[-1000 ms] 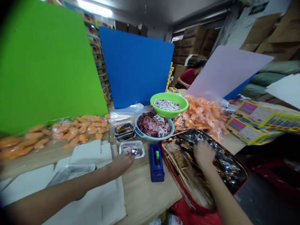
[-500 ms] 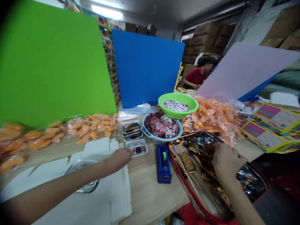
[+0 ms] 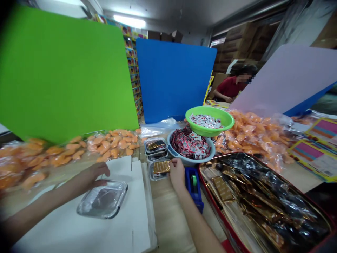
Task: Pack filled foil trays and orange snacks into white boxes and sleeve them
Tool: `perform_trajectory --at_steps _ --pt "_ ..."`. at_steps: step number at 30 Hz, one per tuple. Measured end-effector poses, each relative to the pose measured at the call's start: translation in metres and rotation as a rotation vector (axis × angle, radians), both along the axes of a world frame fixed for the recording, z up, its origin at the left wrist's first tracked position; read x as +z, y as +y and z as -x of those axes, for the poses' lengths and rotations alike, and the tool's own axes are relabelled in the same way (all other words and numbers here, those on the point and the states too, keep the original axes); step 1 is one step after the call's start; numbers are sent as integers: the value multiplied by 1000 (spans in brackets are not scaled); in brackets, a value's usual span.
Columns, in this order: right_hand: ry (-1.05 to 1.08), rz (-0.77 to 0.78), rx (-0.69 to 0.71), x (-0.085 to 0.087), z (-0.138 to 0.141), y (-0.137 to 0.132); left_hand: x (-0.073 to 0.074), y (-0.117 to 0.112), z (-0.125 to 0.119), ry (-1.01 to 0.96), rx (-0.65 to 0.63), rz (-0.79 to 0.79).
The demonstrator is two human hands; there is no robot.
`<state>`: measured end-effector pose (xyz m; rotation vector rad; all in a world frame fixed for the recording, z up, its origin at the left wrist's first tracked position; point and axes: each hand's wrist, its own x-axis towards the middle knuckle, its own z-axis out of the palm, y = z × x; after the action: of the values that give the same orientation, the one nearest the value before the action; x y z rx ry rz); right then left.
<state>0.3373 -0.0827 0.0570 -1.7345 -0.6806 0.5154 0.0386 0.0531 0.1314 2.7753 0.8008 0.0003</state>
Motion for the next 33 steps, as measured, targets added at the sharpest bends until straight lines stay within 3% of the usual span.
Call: perform_trajectory --at_steps 4,10,15,18,20,23,27,33 --pt "-125 57 13 -10 4 5 -4 2 1 42 28 73" --pt "-686 13 50 20 -7 -22 -10 3 -5 88 115 43" --pt "-908 -16 -113 46 -83 -31 -18 8 -2 33 124 38" --pt "-961 209 -184 56 -133 -23 -19 9 0 50 91 43" --pt "-959 345 -159 59 -156 -13 -18 8 1 73 124 50" --pt "-922 484 -45 55 -173 4 -17 8 0 72 103 90" --pt "-879 649 86 38 -168 24 -15 7 -4 111 92 87" --pt "-837 720 58 26 -153 36 -18 10 4 144 157 91"
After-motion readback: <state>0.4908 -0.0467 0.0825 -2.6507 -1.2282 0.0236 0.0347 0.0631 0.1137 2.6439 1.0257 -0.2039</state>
